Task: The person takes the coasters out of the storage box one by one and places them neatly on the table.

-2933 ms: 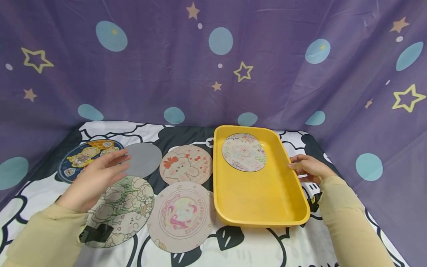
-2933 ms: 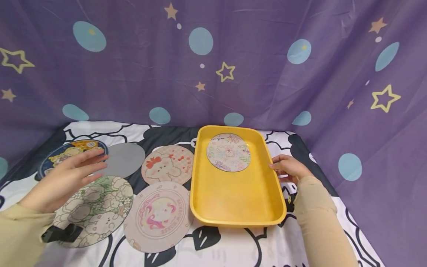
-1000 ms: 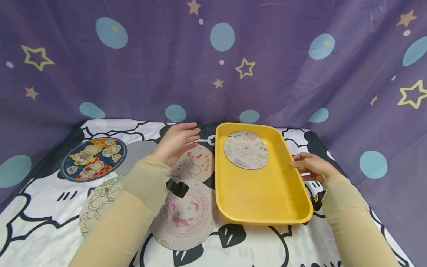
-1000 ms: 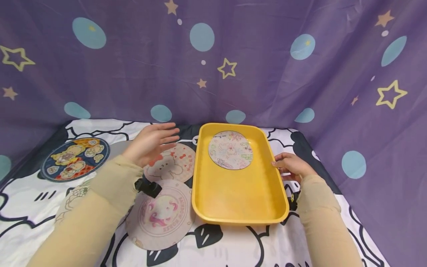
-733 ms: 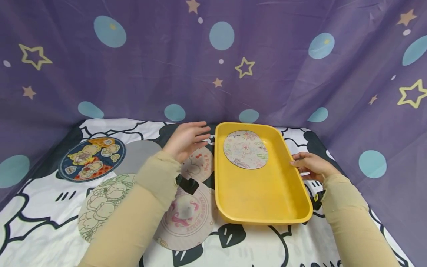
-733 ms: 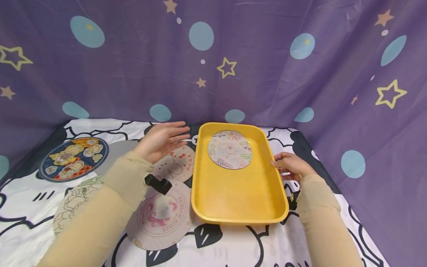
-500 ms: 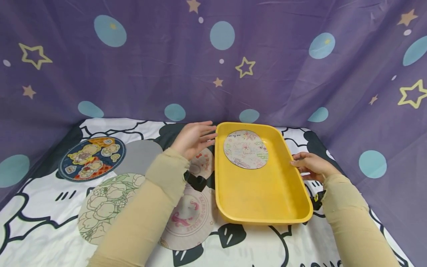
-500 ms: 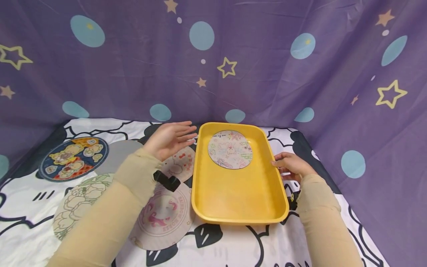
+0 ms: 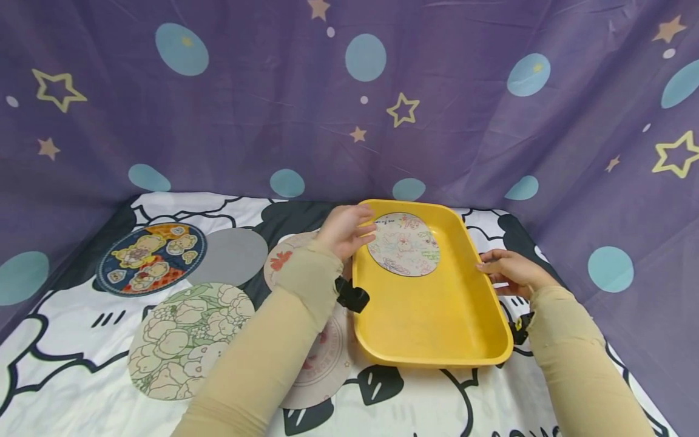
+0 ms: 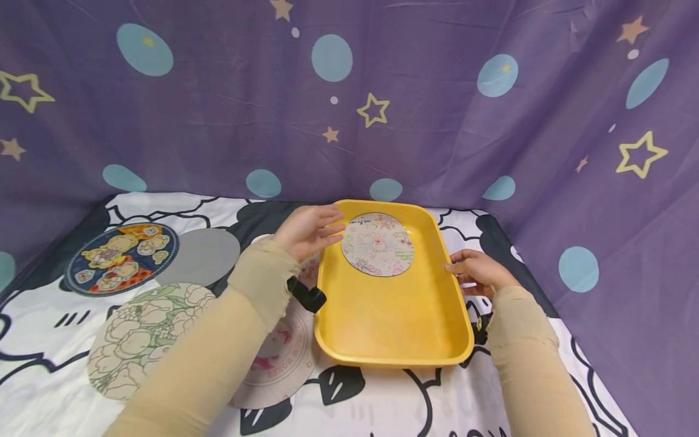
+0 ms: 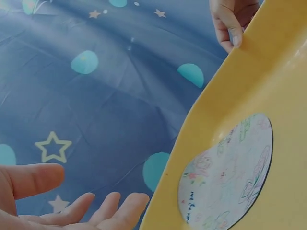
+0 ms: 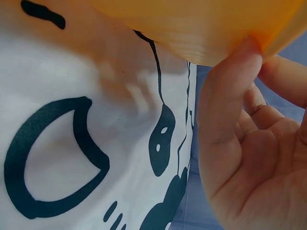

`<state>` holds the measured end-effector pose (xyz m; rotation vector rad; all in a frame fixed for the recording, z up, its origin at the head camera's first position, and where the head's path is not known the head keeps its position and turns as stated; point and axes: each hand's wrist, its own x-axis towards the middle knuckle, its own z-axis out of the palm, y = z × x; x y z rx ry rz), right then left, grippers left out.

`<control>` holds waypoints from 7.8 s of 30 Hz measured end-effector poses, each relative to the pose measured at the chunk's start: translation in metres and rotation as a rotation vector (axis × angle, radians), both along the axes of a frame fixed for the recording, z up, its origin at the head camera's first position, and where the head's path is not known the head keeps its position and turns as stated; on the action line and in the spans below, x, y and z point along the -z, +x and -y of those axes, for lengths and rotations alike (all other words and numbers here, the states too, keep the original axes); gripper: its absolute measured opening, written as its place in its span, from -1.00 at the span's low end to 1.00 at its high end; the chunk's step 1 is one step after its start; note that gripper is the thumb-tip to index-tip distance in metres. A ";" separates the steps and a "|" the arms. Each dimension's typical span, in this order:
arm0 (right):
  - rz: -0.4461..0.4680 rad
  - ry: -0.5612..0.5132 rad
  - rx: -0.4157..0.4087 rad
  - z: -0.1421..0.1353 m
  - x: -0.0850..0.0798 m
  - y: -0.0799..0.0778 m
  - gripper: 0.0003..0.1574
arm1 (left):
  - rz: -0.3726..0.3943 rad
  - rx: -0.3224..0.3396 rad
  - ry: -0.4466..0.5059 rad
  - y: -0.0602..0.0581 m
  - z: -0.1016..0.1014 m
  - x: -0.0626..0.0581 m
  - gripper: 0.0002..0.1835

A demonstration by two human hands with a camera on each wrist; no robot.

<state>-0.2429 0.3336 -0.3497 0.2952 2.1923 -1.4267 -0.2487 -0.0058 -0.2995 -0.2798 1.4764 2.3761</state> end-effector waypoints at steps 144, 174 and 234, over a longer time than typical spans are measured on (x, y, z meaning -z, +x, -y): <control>-0.022 -0.035 -0.003 -0.002 0.007 0.003 -0.52 | 0.187 0.029 -0.328 -0.024 -0.055 0.074 -0.45; -0.020 -0.062 -0.012 -0.004 0.009 0.002 -0.55 | 0.118 0.066 -0.256 -0.010 -0.052 0.057 -0.52; -0.078 -0.051 -0.099 0.007 0.008 -0.004 -0.79 | -0.075 0.039 -0.041 -0.018 -0.057 0.055 -0.42</control>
